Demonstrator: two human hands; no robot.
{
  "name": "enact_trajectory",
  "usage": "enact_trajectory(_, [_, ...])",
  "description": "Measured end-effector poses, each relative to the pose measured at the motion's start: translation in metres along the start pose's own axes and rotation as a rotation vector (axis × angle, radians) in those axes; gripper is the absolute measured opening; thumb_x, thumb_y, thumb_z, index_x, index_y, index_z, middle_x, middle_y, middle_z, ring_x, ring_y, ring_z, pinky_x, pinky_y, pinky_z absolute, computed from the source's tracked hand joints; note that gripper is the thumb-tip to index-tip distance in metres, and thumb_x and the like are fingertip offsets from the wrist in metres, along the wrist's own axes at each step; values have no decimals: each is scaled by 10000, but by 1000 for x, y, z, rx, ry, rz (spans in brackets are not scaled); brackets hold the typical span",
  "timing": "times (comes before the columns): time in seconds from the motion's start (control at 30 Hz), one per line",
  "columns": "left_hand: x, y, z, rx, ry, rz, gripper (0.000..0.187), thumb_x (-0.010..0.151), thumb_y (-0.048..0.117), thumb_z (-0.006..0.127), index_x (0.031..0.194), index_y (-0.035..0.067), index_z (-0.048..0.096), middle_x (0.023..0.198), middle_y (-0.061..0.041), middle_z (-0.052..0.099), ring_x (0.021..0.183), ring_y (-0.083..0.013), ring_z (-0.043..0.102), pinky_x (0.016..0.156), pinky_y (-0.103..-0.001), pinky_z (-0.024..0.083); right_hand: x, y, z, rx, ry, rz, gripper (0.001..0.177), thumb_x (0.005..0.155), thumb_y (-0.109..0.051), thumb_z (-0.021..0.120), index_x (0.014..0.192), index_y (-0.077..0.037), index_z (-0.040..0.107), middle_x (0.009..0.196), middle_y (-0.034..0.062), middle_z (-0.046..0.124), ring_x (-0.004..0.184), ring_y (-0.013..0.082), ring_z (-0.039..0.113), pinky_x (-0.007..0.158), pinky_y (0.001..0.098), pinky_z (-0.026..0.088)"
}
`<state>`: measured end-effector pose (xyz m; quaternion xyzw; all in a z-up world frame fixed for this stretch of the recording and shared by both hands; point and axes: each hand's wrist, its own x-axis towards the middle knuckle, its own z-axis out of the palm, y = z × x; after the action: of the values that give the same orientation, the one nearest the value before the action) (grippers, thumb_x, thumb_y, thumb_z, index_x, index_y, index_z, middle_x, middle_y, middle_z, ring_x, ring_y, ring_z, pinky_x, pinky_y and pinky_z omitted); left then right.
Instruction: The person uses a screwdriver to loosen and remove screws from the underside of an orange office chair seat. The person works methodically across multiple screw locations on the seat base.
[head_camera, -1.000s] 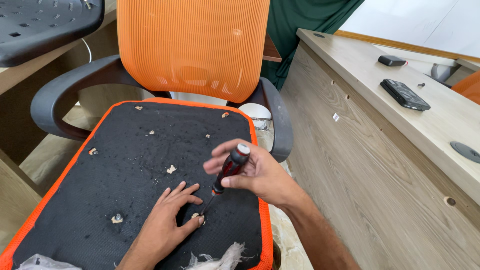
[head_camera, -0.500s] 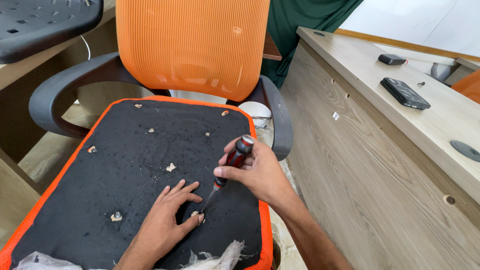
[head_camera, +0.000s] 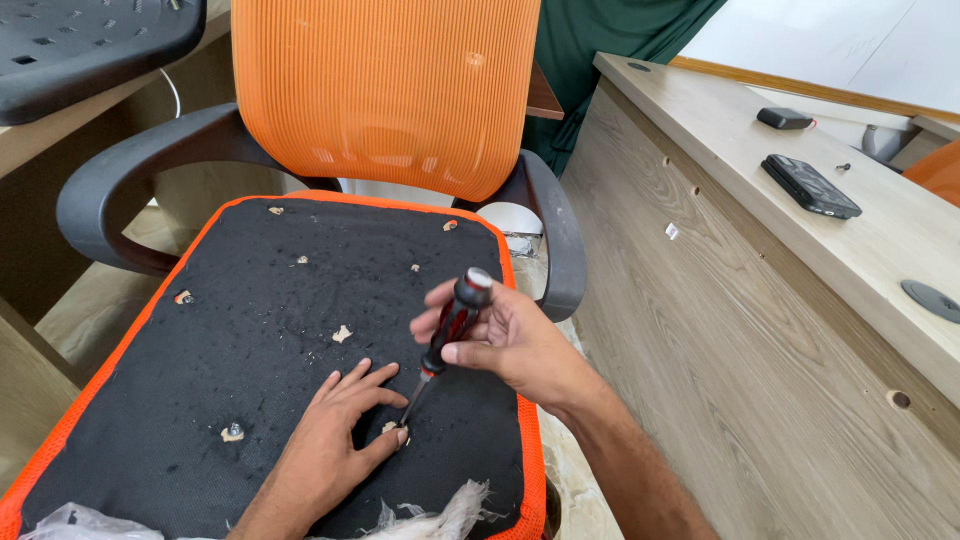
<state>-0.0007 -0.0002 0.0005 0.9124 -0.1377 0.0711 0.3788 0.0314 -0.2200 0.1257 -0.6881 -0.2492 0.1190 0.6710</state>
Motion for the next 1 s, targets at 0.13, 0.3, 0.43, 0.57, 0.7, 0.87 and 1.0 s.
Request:
enact_trajectory(0.13, [-1,5,-2,14,43,48,396,753,277,811,1132,168,769,1545,-36,549,1495,-270,339,1234,-479,164,-2,0,2,-211,97,1,381,764,41,829,1092,36,636,1033,136,758,978,200,749,903,360,636])
enact_trajectory(0.3, [-2,32,-4,-302,126,93,572,720,245,839,1232,83,640,1350,-116,686,1289,-264,634,1150,-427,388,-1,-2,7,-48,69,-27,453,761,-17,781,1162,-102,587,1056,35,732,1011,112,729,905,286,625])
enact_trajectory(0.43, [5,71,5,-555,152,-5,750,671,209,856,1346,99,549,1101,-104,780,1044,-190,764,929,-355,574,-7,-12,10,-228,118,-22,378,748,-26,853,1044,8,620,967,127,758,897,162,732,805,323,613])
enact_trajectory(0.57, [15,95,18,-581,271,-69,617,736,297,805,1256,88,545,926,-91,744,766,-168,710,703,-358,577,-17,-23,6,-560,134,-6,383,779,-61,919,1026,43,646,913,154,736,828,174,696,741,343,610])
enact_trajectory(0.7, [24,92,23,-620,234,-70,521,896,507,614,1187,110,445,840,-44,725,649,-145,592,620,-300,495,-19,-35,-48,-278,50,14,404,765,-91,793,1152,-61,679,1005,22,774,886,113,754,785,285,645])
enact_trajectory(0.87, [29,85,27,-664,94,-121,450,912,532,578,1081,118,536,715,-22,637,590,-138,442,557,-289,386,-14,-38,-182,-611,786,-61,251,892,-121,761,1115,-30,688,975,107,749,838,143,727,729,308,626])
enact_trajectory(1.0, [37,83,32,-798,151,-20,500,1004,567,493,980,89,637,697,36,557,645,-60,495,591,-242,409,-26,-19,-300,-772,1170,-87,208,890,-95,790,1051,-13,687,969,104,731,821,171,712,683,330,582])
